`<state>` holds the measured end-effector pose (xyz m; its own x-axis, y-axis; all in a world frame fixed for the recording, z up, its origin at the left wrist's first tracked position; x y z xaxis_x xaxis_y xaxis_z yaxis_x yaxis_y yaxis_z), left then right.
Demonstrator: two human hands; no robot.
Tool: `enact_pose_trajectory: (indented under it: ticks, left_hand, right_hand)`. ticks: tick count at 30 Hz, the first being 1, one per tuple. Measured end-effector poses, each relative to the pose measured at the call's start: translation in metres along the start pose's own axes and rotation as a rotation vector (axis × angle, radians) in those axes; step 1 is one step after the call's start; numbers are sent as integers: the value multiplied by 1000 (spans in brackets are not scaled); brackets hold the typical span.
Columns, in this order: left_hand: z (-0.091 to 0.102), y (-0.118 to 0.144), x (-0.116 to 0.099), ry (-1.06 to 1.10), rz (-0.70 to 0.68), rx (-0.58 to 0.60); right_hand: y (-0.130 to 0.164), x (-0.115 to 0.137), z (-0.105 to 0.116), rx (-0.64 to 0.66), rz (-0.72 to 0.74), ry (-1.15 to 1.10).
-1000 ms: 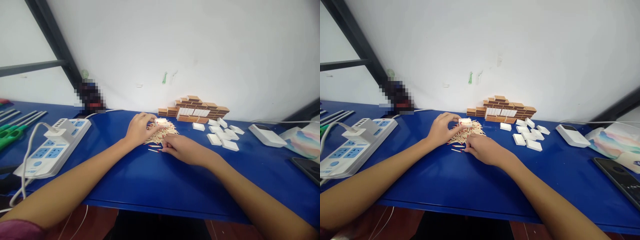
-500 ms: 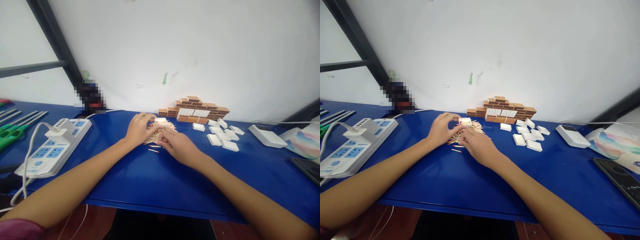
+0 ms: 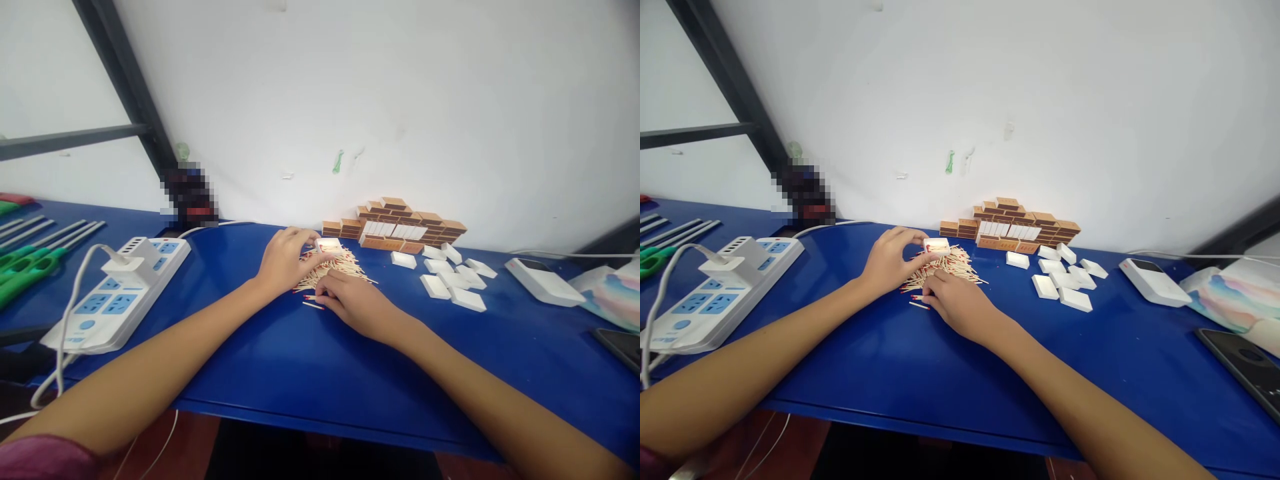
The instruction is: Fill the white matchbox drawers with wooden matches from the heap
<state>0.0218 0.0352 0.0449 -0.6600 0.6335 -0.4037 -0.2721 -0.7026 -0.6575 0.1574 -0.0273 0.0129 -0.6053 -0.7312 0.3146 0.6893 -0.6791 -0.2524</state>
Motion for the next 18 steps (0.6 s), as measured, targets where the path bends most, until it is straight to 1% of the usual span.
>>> enact_pose_trajectory:
  ticks: [6,9,14,18]
  left_hand:
    - [-1,0,-1,4,6,22]
    - [-1,0,0,8,6,19]
    - [-1,1,0,9,-6,18]
    - [-3,1,0,6,-1,25]
  right_hand:
    - [1,-2,-3,70,-65,33]
    - [2,-3,-3,88,-65,48]
    - [4,-3,-2,75,-50,59]
    - [6,-2,-6,104,-51,47]
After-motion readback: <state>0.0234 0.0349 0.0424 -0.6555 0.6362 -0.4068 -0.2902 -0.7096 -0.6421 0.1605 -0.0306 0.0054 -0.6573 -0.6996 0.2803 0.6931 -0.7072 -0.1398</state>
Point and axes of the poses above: each hand's wrist, its own y-axis away from the middle knuckle, its own z-axis out of the back of the hand, x = y × z, the point moved 6 cm from there along -y, towards the middle knuckle, and after that the axes turned 9 degrees about z, right-handed, at the moved point
